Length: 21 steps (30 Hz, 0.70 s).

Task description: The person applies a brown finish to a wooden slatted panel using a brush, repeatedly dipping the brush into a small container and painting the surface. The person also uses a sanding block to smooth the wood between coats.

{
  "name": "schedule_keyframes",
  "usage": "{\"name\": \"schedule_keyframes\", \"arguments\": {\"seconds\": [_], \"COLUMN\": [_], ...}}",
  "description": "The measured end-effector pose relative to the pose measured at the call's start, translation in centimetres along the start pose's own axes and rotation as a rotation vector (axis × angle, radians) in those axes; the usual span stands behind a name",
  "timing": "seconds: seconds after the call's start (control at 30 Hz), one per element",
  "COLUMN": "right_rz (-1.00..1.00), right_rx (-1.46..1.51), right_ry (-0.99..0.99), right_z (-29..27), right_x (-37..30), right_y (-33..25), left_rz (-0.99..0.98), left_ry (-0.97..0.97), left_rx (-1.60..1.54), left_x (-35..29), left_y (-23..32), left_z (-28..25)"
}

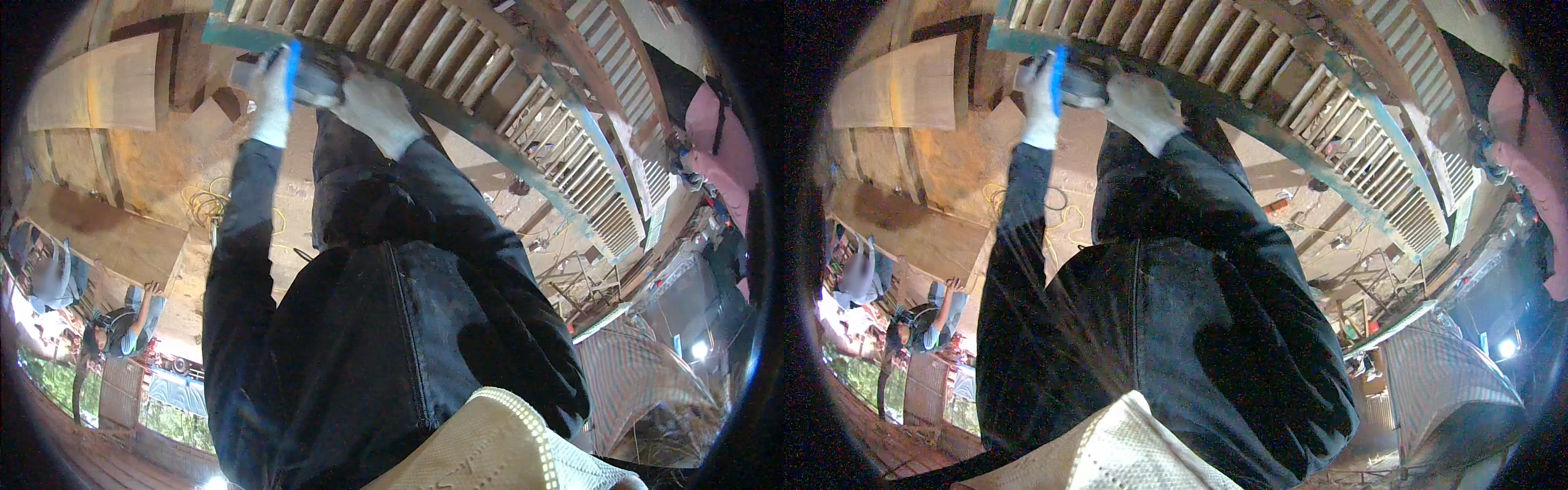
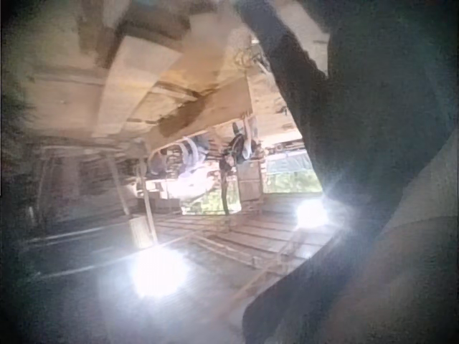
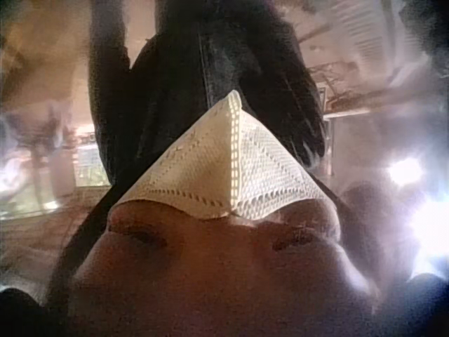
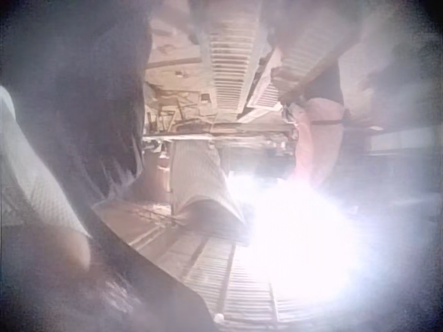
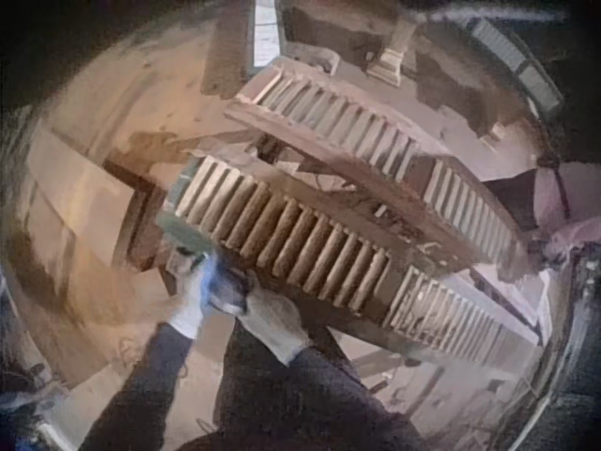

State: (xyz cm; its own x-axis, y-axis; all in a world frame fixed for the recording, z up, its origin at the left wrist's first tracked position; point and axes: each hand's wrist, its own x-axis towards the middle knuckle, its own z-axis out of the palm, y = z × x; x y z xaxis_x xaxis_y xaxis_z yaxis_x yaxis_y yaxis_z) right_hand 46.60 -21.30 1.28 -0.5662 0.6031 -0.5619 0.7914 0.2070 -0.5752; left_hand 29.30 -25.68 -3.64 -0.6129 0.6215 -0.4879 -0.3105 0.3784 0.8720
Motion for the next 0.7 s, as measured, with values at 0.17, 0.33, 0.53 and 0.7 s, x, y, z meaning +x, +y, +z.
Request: {"name": "schedule_keyframes", "arguments": {"seconds": [0.17,0.33,0.53,0.7], "right_rz": [-0.227,-0.072,-0.244,-0.197], "right_rx": [-0.157,-0.517,-0.657,-0.582], "right_ry": [0.329,0.256,0.42,0.22], "right_z": [-1.5,-1.8,-0.5,-0.4], "right_x": [-10.7,-17.0,-18.8,-12.9], "right_y": [8.1,16.1,21.5,13.9], "left_rz": [-0.008,0.071,0.199,0.188], "left_ry": [-0.13,-0.231,-0.308,-0.218], "left_rx": [0.065,0.335,0.367,0.286], "left_x": [-10.3,-20.5,-22.7,-16.3], "left_y": [-5.4,-8.3,-8.9,-5.4], "left_z": [9.4,18.3,20.1,13.7]}}
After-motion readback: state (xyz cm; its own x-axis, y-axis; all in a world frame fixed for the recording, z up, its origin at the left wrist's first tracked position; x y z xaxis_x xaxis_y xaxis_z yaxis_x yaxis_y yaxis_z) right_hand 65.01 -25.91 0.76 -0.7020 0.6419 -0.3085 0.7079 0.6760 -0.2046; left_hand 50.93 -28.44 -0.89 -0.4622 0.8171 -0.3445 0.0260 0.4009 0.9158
